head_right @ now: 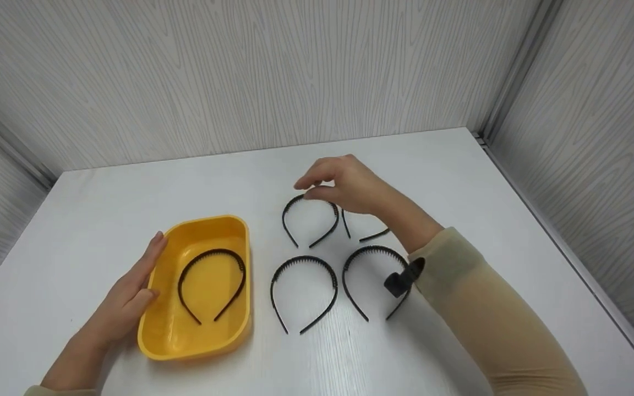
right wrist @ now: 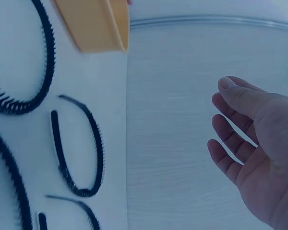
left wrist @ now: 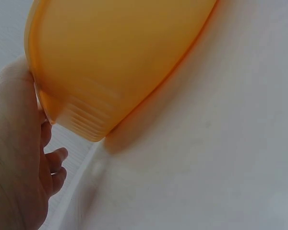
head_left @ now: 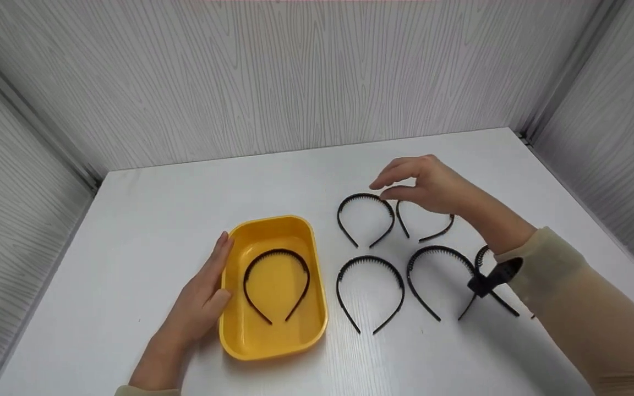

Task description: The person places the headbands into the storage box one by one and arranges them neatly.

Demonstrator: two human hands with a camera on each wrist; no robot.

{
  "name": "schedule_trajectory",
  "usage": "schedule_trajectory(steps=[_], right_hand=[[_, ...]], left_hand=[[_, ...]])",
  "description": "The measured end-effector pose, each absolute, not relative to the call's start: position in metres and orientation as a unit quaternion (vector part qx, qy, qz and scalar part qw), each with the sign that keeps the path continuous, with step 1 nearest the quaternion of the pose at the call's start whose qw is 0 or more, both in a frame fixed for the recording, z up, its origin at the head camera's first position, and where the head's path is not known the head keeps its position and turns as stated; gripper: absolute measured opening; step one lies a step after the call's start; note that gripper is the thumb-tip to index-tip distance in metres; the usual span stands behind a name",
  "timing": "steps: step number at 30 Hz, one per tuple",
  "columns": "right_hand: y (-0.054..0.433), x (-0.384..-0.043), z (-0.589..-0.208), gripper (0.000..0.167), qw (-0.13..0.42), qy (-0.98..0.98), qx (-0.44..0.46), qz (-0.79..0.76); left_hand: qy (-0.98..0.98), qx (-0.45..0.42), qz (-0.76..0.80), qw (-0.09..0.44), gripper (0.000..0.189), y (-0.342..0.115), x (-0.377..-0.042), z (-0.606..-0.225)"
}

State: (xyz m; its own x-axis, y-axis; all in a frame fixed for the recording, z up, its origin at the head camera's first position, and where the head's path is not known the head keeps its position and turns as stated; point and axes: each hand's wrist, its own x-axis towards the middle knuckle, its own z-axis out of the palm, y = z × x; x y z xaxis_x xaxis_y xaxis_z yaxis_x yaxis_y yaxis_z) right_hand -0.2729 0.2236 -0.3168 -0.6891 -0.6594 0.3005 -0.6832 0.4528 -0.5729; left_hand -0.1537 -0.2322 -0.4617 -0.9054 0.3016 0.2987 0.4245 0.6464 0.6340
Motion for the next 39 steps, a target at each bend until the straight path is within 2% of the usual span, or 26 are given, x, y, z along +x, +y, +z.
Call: schedule_trajectory(steps=[11, 19, 25, 32, 39], right_hand=[[0.309, -0.266, -0.352, 0.02, 0.0, -0.895, 0.277, 0.349], [0.353, -0.256, -0.37, 0.019, -0.032, -0.92, 0.216, 0.325], [0.375, -0.248, -0.383, 0.023, -0.05, -0.928, 0.198, 0.31], [0.391, -0.243, -0.397, 0.019, -0.048, -0.932, 0.198, 0.299], [0.402, -0.242, -0.407, 0.02, -0.089, -0.935, 0.171, 0.297]], left_hand=[[-0.903, -0.201, -0.369, 0.091, 0.085, -0.236, -0.15, -0.463], [-0.898, -0.215, -0.367, 0.108, 0.083, -0.235, -0.152, -0.462], [-0.893, -0.234, -0.365, 0.121, 0.081, -0.233, -0.155, -0.462], [-0.894, -0.233, -0.364, 0.117, 0.081, -0.233, -0.157, -0.463], [-0.897, -0.225, -0.365, 0.103, 0.081, -0.235, -0.156, -0.465]])
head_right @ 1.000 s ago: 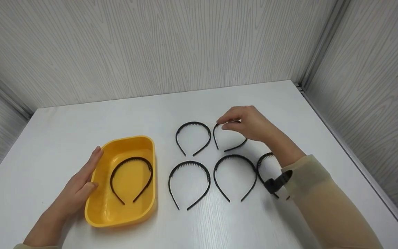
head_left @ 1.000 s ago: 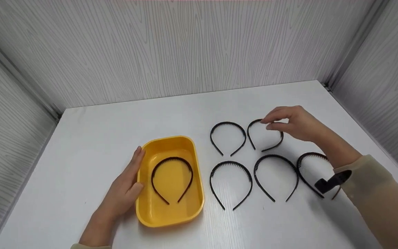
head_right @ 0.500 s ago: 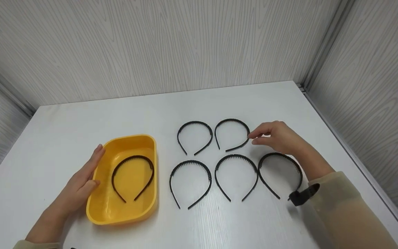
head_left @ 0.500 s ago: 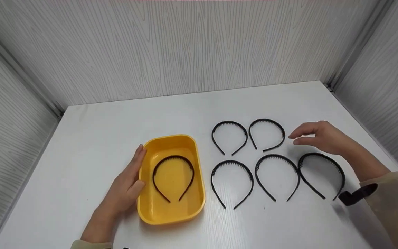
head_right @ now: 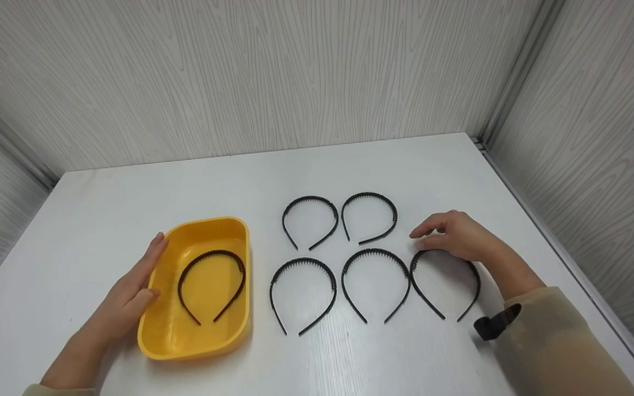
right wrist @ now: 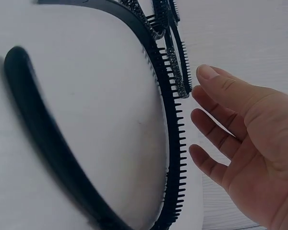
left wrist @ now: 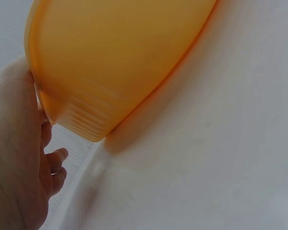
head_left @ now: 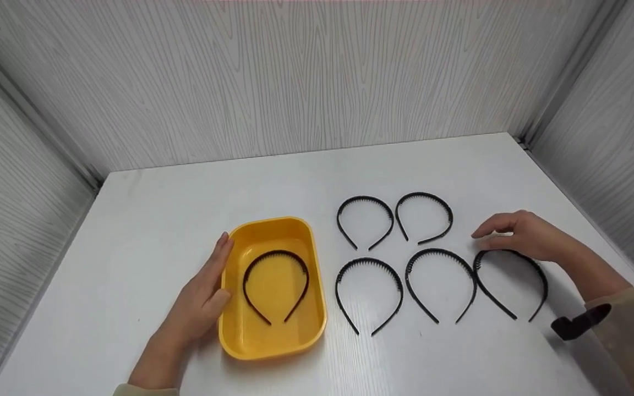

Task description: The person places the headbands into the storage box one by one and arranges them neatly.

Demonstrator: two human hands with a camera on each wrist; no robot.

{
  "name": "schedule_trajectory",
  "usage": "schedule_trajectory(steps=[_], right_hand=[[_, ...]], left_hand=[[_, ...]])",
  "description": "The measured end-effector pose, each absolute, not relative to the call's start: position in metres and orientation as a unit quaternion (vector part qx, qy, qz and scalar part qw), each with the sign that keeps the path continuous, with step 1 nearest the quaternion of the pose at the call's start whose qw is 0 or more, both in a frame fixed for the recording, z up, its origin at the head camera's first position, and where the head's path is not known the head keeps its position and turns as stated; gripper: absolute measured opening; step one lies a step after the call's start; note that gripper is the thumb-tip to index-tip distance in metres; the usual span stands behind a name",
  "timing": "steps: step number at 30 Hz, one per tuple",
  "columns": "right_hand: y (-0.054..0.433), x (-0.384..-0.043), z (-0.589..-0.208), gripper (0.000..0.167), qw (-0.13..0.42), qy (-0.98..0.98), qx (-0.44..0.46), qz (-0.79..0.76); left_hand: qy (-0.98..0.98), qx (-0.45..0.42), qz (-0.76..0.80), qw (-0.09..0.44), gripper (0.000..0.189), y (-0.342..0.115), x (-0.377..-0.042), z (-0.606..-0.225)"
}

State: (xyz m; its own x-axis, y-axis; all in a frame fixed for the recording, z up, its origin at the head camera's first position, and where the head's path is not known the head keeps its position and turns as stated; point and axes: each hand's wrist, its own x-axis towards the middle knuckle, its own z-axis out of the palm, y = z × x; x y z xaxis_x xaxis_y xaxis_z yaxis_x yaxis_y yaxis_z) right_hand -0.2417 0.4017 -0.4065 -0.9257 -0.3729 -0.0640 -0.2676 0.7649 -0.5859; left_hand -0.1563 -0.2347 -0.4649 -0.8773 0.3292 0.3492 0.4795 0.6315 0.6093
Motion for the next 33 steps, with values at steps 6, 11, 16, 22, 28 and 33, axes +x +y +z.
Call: schedule_trajectory(steps=[6, 11, 16, 22, 28, 33], right_hand=[[0.409, -0.243, -0.413, 0.028, 0.122, 0.925, -0.163, -0.321], [0.414, -0.244, -0.42, 0.028, 0.142, 0.908, -0.172, -0.355], [0.418, -0.245, -0.427, 0.029, 0.162, 0.894, -0.173, -0.379], [0.419, -0.247, -0.431, 0.027, 0.174, 0.885, -0.181, -0.393], [0.419, -0.248, -0.432, 0.024, 0.177, 0.88, -0.195, -0.394], [0.419, -0.248, -0.431, 0.024, 0.181, 0.877, -0.2, -0.397]], left_hand=[[-0.898, -0.223, -0.366, 0.104, 0.08, -0.235, -0.156, -0.466], [-0.894, -0.221, -0.376, 0.104, 0.082, -0.234, -0.156, -0.465], [-0.895, -0.216, -0.378, 0.097, 0.082, -0.233, -0.155, -0.465], [-0.898, -0.21, -0.374, 0.093, 0.083, -0.234, -0.155, -0.465], [-0.901, -0.212, -0.366, 0.097, 0.082, -0.233, -0.155, -0.465], [-0.902, -0.21, -0.366, 0.093, 0.083, -0.233, -0.155, -0.463]])
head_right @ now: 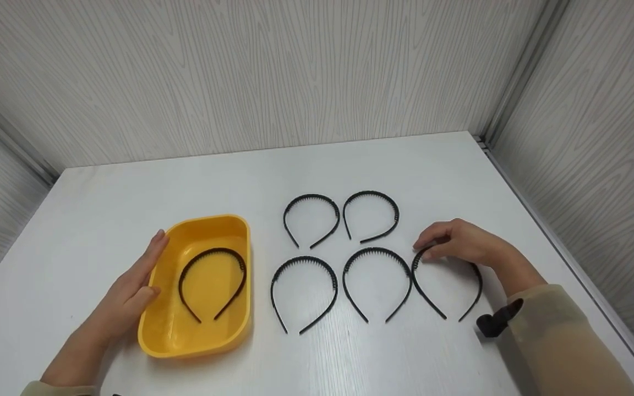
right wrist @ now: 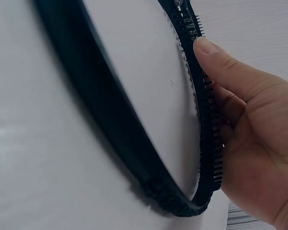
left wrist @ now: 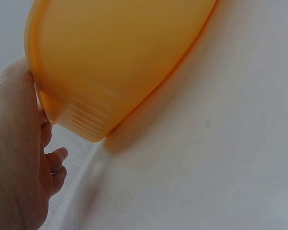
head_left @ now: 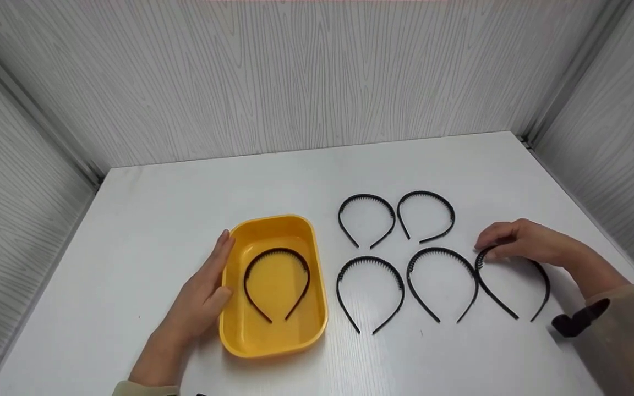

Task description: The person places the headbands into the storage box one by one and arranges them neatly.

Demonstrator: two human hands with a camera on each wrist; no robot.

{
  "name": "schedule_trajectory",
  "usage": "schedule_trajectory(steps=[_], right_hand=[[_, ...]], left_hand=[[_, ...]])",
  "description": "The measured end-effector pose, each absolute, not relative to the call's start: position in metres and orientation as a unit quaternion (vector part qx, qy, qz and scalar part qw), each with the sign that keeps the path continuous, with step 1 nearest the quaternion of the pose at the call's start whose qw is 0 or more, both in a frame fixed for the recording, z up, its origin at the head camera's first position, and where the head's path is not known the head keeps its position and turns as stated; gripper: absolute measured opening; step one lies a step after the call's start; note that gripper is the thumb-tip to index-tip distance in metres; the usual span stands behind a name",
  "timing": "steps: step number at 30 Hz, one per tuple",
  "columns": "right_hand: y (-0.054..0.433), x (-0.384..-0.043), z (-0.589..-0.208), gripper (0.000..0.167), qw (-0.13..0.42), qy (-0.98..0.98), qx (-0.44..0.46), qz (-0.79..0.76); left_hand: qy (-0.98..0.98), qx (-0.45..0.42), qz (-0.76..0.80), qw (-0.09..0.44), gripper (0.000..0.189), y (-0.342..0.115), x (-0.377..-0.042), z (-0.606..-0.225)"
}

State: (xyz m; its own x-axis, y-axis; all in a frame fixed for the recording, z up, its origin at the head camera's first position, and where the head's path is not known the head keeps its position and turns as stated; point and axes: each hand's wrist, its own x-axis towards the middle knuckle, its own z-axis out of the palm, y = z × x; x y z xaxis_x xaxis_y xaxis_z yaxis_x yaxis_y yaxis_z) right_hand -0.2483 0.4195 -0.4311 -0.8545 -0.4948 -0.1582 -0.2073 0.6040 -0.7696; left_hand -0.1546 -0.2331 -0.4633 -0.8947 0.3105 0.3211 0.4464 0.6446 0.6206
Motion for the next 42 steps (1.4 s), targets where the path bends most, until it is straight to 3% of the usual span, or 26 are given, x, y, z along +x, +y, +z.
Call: schedule_trajectory(steps=[12, 42], right_hand=[[0.4206, -0.2492, -0.4302, 0.023, 0.182, 0.878, -0.211, -0.39], [0.4189, -0.2505, -0.4325, 0.022, 0.191, 0.882, -0.19, -0.385]], left_hand=[[-0.887, -0.238, -0.377, 0.12, 0.08, -0.2347, -0.1554, -0.4649], [-0.904, -0.208, -0.362, 0.091, 0.085, -0.2333, -0.155, -0.4624]])
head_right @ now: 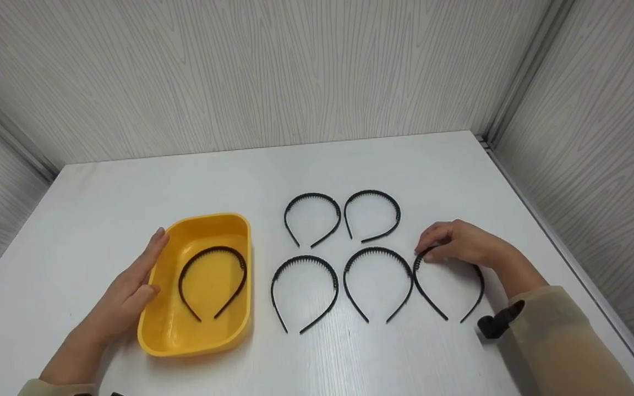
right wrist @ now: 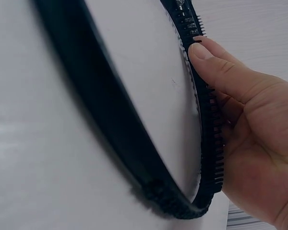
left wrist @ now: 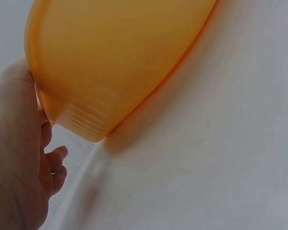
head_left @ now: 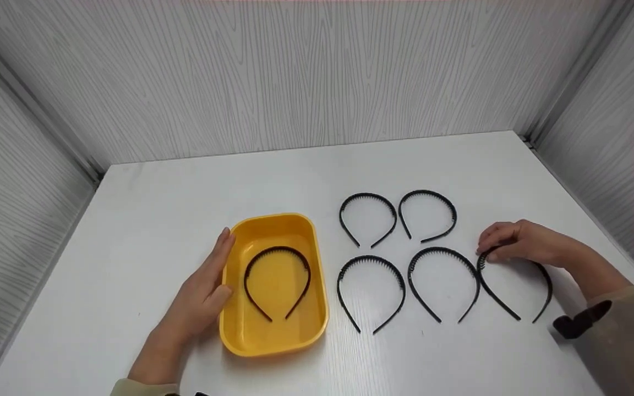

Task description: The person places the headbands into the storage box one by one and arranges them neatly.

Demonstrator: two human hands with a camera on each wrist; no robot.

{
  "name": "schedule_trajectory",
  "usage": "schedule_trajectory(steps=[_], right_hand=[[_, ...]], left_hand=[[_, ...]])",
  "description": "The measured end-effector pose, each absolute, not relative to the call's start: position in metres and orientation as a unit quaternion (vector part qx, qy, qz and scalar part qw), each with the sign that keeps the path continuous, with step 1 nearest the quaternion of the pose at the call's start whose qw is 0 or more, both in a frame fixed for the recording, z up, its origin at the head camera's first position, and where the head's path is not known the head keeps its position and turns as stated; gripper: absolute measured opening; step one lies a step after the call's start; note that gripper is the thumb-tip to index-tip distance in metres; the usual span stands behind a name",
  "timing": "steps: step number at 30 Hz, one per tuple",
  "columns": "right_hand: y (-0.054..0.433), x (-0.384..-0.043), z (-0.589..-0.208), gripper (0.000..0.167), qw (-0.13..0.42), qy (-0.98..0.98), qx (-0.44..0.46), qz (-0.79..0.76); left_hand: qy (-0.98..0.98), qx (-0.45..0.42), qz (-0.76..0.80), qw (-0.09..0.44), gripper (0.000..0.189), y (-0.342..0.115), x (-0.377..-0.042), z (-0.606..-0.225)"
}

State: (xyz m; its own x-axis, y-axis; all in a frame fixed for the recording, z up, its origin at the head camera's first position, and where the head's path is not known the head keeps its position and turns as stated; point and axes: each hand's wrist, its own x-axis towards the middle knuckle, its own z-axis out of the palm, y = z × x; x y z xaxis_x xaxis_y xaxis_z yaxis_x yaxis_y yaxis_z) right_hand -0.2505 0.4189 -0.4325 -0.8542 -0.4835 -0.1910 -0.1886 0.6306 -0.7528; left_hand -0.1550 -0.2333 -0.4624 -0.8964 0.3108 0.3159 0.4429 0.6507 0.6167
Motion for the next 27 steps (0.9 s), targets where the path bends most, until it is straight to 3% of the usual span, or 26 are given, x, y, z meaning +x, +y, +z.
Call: schedule_trajectory(steps=[27], right_hand=[[0.42, -0.2535, -0.4295, 0.019, 0.195, 0.869, -0.213, -0.401]], left_hand=[[-0.897, -0.223, -0.367, 0.107, 0.082, -0.2346, -0.1548, -0.4639]])
